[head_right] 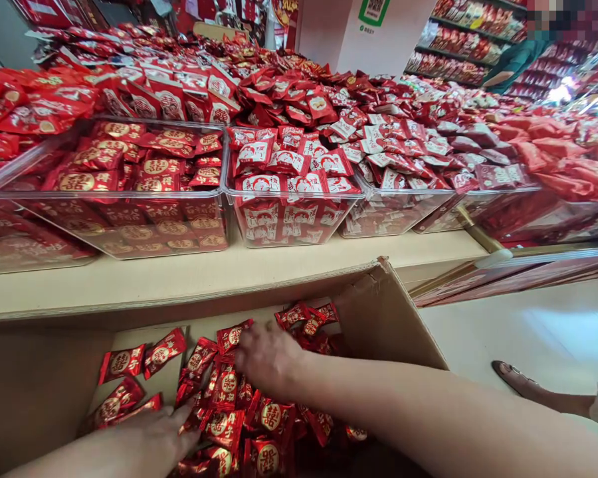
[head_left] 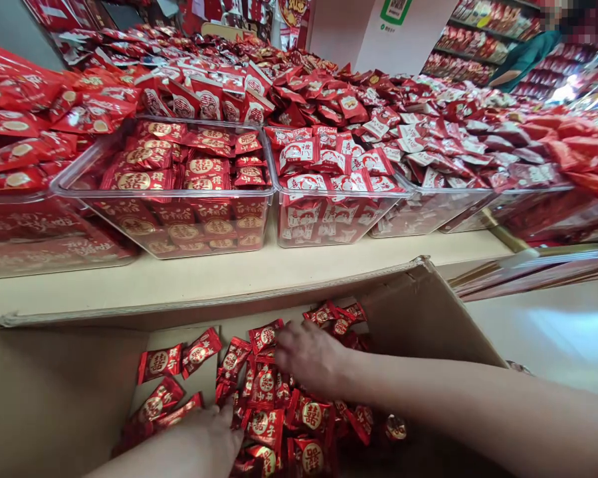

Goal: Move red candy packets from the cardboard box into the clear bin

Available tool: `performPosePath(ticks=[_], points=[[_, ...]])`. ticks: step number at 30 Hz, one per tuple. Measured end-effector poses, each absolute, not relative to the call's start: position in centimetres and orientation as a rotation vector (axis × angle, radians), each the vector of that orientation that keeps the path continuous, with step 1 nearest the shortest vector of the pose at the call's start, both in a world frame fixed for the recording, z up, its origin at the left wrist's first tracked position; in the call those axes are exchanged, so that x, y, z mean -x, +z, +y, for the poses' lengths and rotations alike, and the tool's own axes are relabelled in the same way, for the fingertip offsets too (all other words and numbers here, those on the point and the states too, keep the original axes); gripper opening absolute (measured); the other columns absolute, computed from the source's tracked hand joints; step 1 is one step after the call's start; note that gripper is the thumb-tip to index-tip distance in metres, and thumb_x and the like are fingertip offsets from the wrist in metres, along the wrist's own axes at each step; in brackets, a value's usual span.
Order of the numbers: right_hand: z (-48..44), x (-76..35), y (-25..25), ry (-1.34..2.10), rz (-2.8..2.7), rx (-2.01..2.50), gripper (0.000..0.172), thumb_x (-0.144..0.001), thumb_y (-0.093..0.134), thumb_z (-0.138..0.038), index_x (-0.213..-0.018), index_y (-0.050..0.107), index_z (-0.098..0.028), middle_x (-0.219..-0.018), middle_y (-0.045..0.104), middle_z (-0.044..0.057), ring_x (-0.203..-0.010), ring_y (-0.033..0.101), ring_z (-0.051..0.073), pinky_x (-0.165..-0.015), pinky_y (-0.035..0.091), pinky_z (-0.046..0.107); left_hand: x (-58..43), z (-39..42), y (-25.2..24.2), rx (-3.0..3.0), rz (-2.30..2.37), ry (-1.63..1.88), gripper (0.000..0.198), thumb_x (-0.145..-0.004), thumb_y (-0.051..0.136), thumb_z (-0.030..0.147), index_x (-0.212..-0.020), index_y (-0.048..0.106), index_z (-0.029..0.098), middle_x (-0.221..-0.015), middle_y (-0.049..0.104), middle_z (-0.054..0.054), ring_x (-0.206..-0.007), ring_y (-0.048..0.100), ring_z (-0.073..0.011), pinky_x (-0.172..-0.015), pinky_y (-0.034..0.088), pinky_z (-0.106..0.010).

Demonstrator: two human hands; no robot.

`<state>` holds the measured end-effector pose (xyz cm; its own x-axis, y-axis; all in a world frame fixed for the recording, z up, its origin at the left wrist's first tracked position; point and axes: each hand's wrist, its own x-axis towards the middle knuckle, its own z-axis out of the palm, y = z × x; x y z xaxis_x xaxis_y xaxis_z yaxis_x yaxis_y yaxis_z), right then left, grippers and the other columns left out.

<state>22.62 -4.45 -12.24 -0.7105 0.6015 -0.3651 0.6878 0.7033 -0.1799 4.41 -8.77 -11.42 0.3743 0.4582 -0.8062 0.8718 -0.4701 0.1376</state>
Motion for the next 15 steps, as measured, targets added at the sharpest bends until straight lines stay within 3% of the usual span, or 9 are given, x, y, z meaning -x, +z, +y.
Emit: performPosePath(ticks=[3,5,8,11,15], points=[[-6.3,-22.3,-12.1,-0.542,2.722,-0.647,0.042,-0.074,0.058,-0.034,-0.115,0.05,-0.031,-0.137,0.035,0.002,-0.124,0.026,0.034,-0.086,0.039,0.051,-5.8,-9.4,-10.6,-2.052,1.094,-1.146,0.067,-0.049,0.057,-0.001,-0.113,0.057,0.019,-0.132,0.033,-0.026,-0.11,0.044,-0.0492,-0.079,0.04,-0.06],[-6.9,-22.3,-11.8,-0.531,2.586,-0.717,0.04,-0.071,0.061,-0.03,-0.111,0.054,-0.031,-0.136,0.036,0.001,-0.119,0.033,0.036,-0.085,0.04,0.053,-6.3,-9.7,-10.1,-2.035,1.078,-1.143,0.062,-0.054,0.054,-0.004,-0.112,0.058,0.018,-0.131,0.034,-0.026,-0.112,0.041,-0.0489,-0.08,0.04,-0.06],[-6.7,-22.2,-10.9,-0.481,2.421,-0.827,0.029,-0.069,0.06,-0.021,-0.098,0.063,-0.027,-0.127,0.046,0.006,-0.112,0.041,0.038,-0.082,0.039,0.056,-6.3,-10.0,-10.1,-2.027,1.073,-1.103,0.055,-0.058,0.053,-0.003,-0.108,0.06,0.018,-0.13,0.035,-0.026,-0.111,0.043,-0.0478,-0.082,0.039,-0.06],[-6.1,-22.2,-10.1,-0.462,2.278,-0.878,0.03,-0.065,0.062,-0.02,-0.095,0.066,-0.019,-0.119,0.052,0.016,-0.114,0.037,0.041,-0.089,0.03,0.061,-5.6,-10.2,-10.3,-2.052,1.035,-1.02,0.054,-0.06,0.054,0.003,-0.111,0.059,0.021,-0.13,0.037,-0.024,-0.11,0.046,-0.0462,-0.08,0.041,-0.059],[-5.3,-22.5,-9.7,-0.444,2.176,-0.994,0.028,-0.061,0.063,-0.011,-0.089,0.068,-0.009,-0.104,0.058,0.026,-0.106,0.044,0.043,-0.089,0.03,0.06,-4.9,-10.1,-9.2,-1.976,0.979,-0.719,0.048,-0.071,0.044,0.011,-0.113,0.058,0.029,-0.133,0.043,-0.014,-0.116,0.045,-0.0356,-0.086,0.041,-0.052]])
